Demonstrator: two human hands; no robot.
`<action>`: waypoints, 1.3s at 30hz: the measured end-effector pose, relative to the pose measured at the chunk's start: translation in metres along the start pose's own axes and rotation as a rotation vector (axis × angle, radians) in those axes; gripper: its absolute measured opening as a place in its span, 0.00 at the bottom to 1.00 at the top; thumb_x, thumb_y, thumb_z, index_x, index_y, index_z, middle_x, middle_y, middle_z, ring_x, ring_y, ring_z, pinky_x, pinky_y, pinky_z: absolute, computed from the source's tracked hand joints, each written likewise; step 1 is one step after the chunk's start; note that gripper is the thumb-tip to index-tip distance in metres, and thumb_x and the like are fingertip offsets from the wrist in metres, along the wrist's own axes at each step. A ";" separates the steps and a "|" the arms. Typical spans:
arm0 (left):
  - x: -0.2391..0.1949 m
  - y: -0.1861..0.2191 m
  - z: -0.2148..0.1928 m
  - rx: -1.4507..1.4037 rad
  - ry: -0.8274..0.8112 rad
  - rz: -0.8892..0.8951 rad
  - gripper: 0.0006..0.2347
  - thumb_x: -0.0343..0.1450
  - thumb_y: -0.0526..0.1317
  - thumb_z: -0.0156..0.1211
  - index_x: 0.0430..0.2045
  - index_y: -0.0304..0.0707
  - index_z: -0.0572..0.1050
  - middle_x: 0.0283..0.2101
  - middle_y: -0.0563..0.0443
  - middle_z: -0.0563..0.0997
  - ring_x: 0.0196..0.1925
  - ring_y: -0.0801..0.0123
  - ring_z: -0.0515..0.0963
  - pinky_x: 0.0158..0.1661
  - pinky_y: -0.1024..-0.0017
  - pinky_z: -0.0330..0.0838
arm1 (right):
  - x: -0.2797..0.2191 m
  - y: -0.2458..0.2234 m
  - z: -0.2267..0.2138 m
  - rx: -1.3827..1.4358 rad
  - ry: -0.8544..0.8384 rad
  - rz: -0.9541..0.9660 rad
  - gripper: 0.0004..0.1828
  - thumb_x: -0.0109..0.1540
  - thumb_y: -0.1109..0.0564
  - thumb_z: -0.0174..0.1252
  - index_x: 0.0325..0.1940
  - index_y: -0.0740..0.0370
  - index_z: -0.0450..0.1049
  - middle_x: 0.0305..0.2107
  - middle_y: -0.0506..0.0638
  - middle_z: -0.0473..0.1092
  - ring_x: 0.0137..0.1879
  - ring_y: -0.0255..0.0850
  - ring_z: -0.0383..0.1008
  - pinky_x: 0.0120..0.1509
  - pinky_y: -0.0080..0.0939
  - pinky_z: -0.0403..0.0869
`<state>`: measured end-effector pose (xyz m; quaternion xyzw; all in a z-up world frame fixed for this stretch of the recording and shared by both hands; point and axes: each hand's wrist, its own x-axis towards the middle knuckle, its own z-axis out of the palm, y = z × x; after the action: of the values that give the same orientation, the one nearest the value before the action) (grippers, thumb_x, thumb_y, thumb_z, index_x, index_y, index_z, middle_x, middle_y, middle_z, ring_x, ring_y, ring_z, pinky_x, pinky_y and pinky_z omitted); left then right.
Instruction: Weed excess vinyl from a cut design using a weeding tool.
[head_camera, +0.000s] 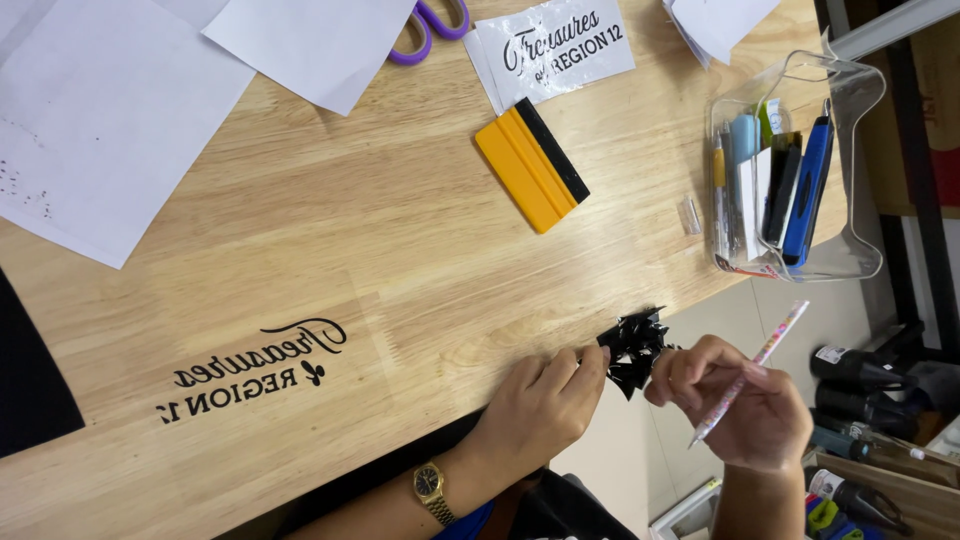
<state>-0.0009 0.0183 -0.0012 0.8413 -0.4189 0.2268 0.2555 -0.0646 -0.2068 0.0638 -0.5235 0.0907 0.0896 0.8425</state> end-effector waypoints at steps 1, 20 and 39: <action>0.000 0.000 0.000 -0.004 0.001 0.001 0.10 0.76 0.30 0.52 0.45 0.38 0.81 0.48 0.54 0.79 0.39 0.74 0.71 0.32 0.79 0.65 | -0.001 -0.003 0.001 0.012 -0.045 -0.023 0.21 0.67 0.45 0.43 0.42 0.65 0.70 0.23 0.54 0.62 0.33 0.49 0.59 0.40 0.49 0.58; -0.007 -0.004 -0.017 -0.186 -0.026 0.003 0.07 0.75 0.32 0.55 0.41 0.37 0.81 0.48 0.52 0.80 0.41 0.68 0.72 0.37 0.73 0.67 | 0.008 -0.003 0.018 0.451 -0.208 -0.368 0.20 0.70 0.52 0.40 0.36 0.64 0.75 0.11 0.42 0.43 0.17 0.34 0.35 0.20 0.36 0.44; -0.098 -0.102 -0.136 0.358 -0.086 -0.868 0.27 0.69 0.71 0.54 0.57 0.62 0.78 0.62 0.55 0.75 0.69 0.49 0.62 0.66 0.40 0.46 | 0.106 0.121 0.178 -0.891 -0.218 -0.870 0.07 0.57 0.67 0.59 0.32 0.66 0.66 0.23 0.59 0.70 0.25 0.46 0.71 0.31 0.40 0.73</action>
<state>0.0066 0.2128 0.0201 0.9781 0.0070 0.1329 0.1599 0.0186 0.0116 0.0100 -0.8009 -0.2628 -0.1790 0.5073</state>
